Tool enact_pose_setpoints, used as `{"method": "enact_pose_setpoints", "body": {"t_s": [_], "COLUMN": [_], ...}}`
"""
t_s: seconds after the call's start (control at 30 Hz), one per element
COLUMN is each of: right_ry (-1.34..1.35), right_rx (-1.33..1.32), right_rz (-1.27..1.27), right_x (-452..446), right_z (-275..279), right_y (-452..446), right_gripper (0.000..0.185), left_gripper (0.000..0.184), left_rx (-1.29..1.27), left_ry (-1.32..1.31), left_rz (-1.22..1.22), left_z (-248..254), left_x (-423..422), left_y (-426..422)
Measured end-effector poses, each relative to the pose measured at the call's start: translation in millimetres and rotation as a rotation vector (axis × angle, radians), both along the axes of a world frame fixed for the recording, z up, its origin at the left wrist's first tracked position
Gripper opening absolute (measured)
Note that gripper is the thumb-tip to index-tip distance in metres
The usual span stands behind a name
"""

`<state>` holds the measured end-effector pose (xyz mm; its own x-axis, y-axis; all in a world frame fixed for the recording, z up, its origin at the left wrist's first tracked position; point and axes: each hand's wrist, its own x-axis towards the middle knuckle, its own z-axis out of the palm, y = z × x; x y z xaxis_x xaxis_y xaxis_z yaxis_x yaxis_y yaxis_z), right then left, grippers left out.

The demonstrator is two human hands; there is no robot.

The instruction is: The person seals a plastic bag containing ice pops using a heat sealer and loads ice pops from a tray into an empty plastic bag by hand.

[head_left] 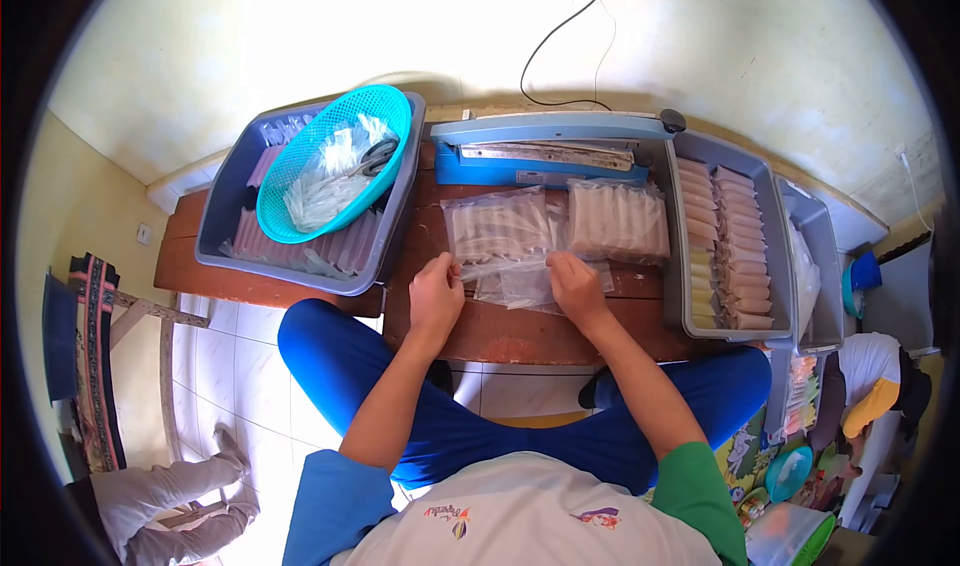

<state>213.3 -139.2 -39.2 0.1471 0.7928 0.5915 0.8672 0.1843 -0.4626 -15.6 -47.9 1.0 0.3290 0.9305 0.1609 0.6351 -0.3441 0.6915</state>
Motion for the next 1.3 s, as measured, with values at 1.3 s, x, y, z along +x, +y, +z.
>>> {"method": "enact_pose_setpoints", "body": {"t_s": [1.3], "right_ry": [-0.176], "right_rx": [-0.062], "right_rz": [0.199], "right_x": [34.3], "right_z": [68.7], "right_y": [24.8], "right_gripper": [0.009], "left_gripper": [0.01], "left_rx": [0.484], "left_ry": [0.406], "left_rz": [-0.503], "left_z": [54.6], "left_x": [-7.6], "left_y": [62.0]}}
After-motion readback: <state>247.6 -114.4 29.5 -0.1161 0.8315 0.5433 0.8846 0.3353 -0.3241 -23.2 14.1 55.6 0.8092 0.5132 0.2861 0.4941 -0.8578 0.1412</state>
